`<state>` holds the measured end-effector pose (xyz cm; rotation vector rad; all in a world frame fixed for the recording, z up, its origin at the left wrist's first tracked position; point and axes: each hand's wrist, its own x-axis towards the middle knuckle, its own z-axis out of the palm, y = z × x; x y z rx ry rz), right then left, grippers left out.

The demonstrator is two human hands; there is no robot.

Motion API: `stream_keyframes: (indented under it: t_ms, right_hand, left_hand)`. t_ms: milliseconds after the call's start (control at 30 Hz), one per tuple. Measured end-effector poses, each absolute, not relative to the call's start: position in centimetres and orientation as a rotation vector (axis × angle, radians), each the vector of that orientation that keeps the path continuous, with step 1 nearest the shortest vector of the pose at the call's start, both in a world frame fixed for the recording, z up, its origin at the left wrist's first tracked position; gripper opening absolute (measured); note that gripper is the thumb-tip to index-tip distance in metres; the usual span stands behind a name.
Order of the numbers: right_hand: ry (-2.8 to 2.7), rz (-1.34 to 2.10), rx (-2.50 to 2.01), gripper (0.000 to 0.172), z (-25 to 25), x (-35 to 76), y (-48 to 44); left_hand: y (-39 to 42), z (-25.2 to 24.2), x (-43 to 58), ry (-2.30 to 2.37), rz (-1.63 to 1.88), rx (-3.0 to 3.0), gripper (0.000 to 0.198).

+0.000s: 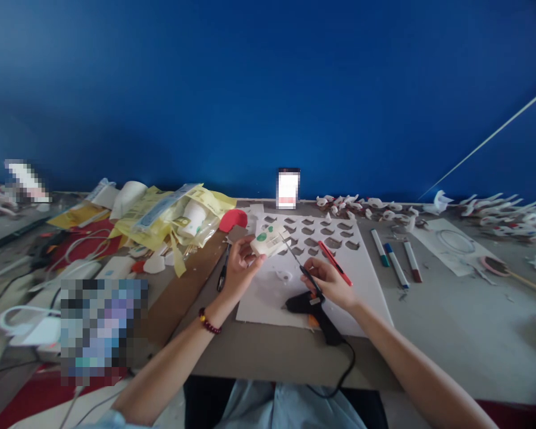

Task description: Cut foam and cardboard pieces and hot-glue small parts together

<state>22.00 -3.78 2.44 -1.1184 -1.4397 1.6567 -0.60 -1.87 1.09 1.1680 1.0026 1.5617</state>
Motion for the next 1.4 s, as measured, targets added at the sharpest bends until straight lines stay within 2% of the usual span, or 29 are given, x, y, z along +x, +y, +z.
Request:
stream_keyframes:
  t_ms: [1400]
  right_hand:
    - [-1.436,1.649,-1.167,0.042,3.00,21.88,-3.96]
  left_hand:
    - [-1.97,0.78,-0.48,0.985,1.544,1.179,0.045]
